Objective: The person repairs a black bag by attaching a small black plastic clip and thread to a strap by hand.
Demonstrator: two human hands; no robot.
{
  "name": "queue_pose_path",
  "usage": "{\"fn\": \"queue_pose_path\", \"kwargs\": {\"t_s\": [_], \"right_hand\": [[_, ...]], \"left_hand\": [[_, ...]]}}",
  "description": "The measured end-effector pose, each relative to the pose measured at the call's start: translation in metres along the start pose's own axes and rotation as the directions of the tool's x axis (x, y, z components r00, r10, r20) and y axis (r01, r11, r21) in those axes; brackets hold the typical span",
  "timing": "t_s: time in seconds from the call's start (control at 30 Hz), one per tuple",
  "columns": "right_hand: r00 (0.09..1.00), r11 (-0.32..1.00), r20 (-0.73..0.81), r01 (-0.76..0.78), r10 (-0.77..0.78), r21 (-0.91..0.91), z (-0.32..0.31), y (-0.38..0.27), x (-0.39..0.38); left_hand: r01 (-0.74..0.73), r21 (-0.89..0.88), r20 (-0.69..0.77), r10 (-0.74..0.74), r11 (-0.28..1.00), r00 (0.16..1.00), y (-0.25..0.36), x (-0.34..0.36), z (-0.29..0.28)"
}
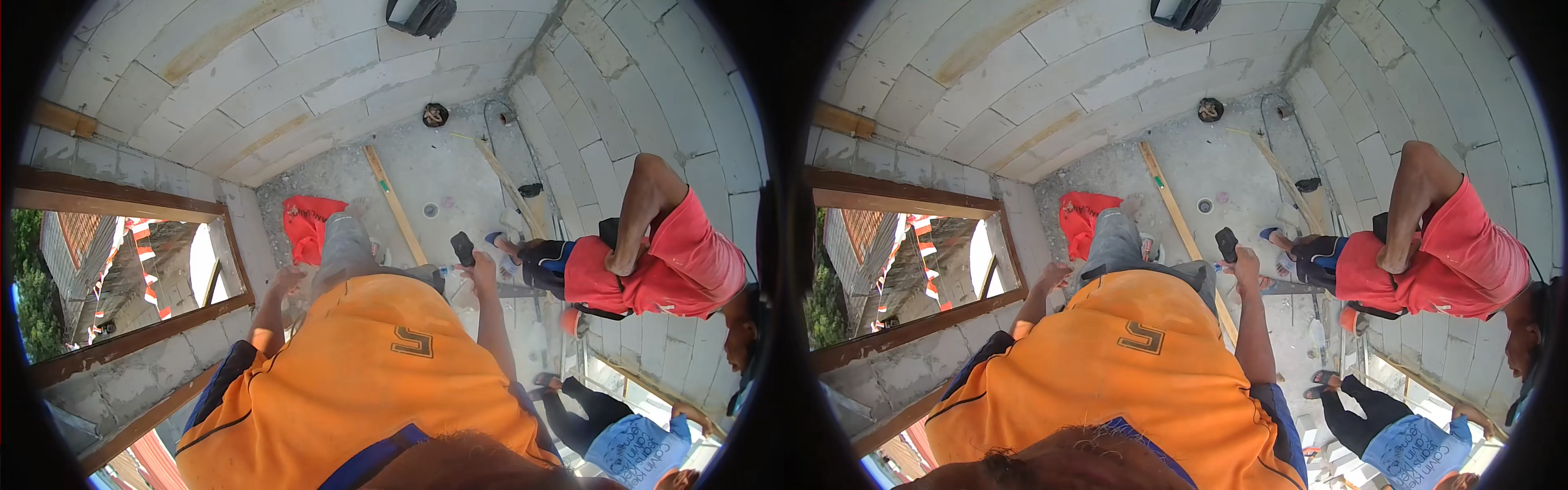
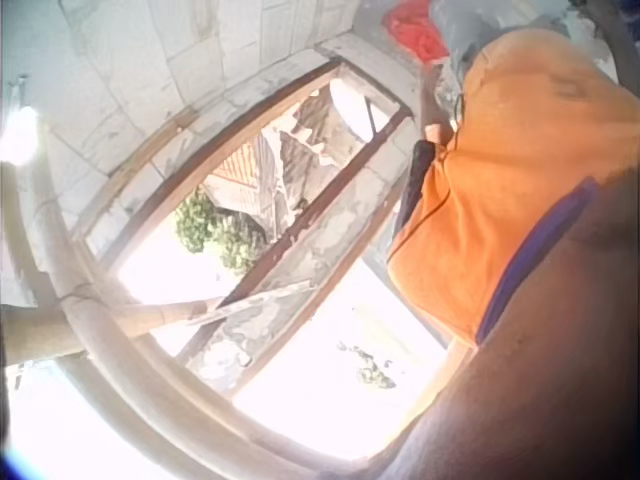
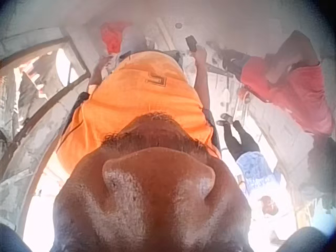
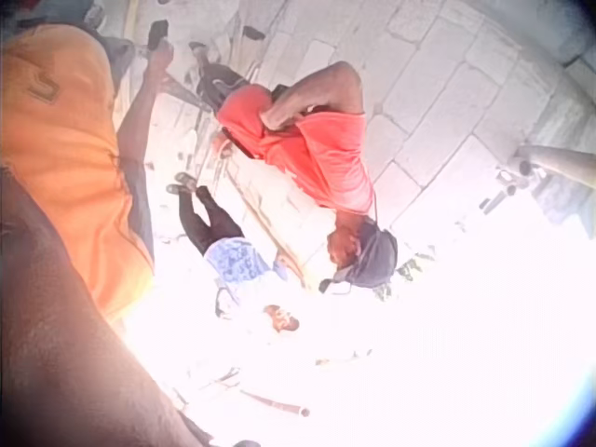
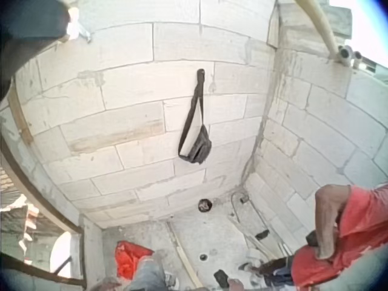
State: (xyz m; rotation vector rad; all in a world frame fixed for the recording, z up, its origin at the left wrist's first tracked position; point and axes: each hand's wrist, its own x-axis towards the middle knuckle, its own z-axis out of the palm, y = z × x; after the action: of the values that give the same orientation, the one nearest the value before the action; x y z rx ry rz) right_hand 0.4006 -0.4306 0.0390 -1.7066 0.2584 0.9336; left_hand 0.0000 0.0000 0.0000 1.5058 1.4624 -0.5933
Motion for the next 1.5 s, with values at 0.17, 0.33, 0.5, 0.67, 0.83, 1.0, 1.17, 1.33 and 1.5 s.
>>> {"fn": "queue_pose_path", "kwargs": {"t_s": [0.17, 0.33, 0.5, 0.67, 0.83, 1.0, 1.17, 1.33, 1.5], "right_hand": [[0.992, 0.830, 0.045, 0.072, -0.116, 0.552, 0.036, -0.067, 0.030], [0.956, 0.707, 0.062, 0.166, -0.285, 0.687, 0.095, -0.201, 0.094], [0.923, 0.707, -0.021, 0.310, -0.385, 0.636, 0.152, -0.344, 0.182], [0.900, 0.706, -0.129, 0.409, -0.416, 0.578, 0.204, -0.436, 0.266], [0.855, 0.785, -0.238, 0.518, -0.461, 0.341, 0.242, -0.479, 0.322], [0.758, 0.750, -0.327, 0.636, -0.564, 0.180, 0.254, -0.493, 0.345], [0.644, 0.724, -0.340, 0.651, -0.685, -0.227, 0.262, -0.498, 0.344], [0.614, 0.695, -0.334, 0.677, -0.715, -0.242, 0.273, -0.505, 0.360], [0.814, 0.822, -0.336, 0.545, -0.474, 0.161, 0.279, -0.519, 0.345]], "left_hand": [[-0.031, 0.077, 0.119, 0.022, 0.997, 0.993, 0.053, 0.029, -0.018], [0.024, 0.151, 0.150, -0.047, 0.988, 0.988, 0.057, 0.090, -0.075], [0.026, 0.060, 0.060, -0.030, 0.998, 0.998, 0.073, 0.126, -0.144], [0.068, 0.192, 0.097, -0.088, 0.979, 0.991, 0.108, 0.156, -0.194], [0.023, 0.286, 0.090, -0.051, 0.958, 0.995, 0.200, 0.177, -0.203], [-0.261, 0.322, 0.239, 0.188, 0.910, 0.952, 0.279, 0.192, -0.178], [-0.523, 0.129, 0.010, 0.527, 0.842, 0.850, 0.440, 0.189, -0.134], [-0.906, 0.117, -0.232, 0.898, 0.407, 0.374, 0.655, 0.170, -0.119], [-0.854, 0.520, -0.269, 0.953, 0.023, -0.137, 0.791, 0.166, -0.098]]}}
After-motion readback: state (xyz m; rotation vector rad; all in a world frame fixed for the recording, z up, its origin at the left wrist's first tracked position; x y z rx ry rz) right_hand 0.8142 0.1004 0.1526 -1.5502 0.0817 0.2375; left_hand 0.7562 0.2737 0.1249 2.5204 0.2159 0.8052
